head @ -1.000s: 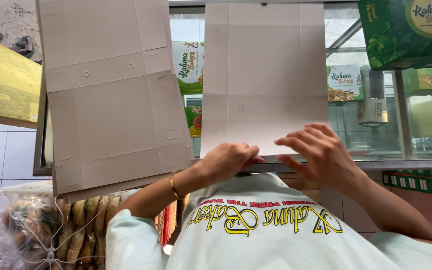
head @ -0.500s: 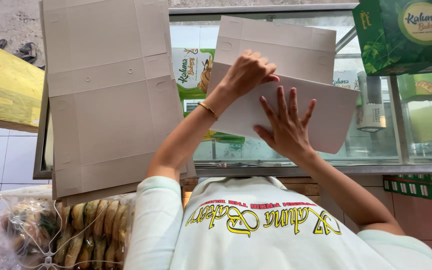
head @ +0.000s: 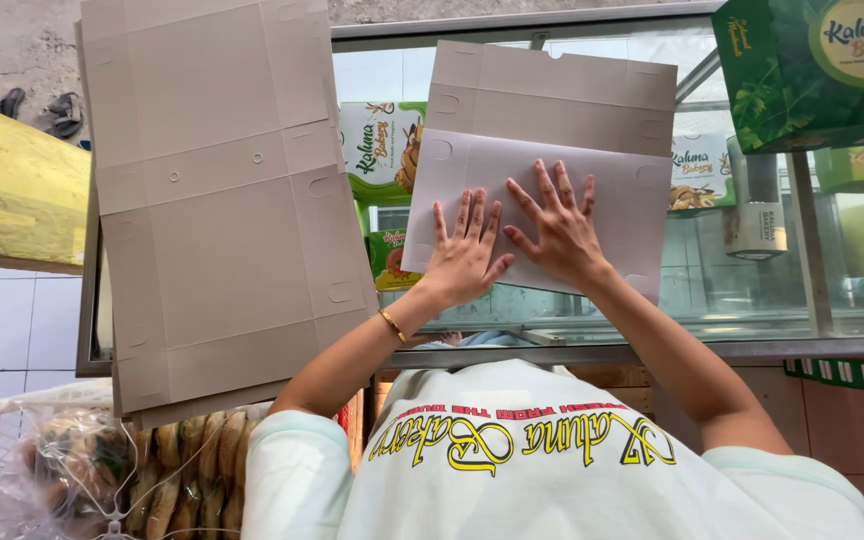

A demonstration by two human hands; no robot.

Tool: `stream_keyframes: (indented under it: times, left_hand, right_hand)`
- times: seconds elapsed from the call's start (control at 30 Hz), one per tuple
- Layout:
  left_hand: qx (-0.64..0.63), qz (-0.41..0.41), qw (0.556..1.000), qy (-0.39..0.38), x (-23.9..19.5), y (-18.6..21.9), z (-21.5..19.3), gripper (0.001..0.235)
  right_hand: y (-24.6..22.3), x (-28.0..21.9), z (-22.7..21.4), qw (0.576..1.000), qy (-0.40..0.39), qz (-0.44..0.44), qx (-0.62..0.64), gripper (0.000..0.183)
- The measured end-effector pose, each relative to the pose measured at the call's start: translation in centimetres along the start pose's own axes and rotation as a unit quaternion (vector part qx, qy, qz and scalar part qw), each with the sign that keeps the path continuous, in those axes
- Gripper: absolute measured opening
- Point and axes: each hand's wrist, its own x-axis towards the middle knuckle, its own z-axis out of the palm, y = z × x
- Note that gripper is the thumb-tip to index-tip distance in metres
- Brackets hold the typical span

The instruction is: Assembling flat cardboard templates into 3D bakery boxes.

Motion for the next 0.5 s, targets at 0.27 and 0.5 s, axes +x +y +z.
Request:
stream_keyframes:
  times: [0.27, 0.5]
  left_hand:
    - [-0.033, 0.000, 0.995, -0.091, -0.4, 0.2, -2.9, 0.116]
    - [-0.055, -0.013, 0.997, -0.043, 0.5, -1.8, -2.1, 0.115]
  right_hand:
    - [0.1, -1.6, 0.5, 0.999, -0.003, 0.013, -0.035, 0.062]
    - [1.2, -3.1, -5.7, 0.994, -0.097, 0.055, 0.008, 0.081]
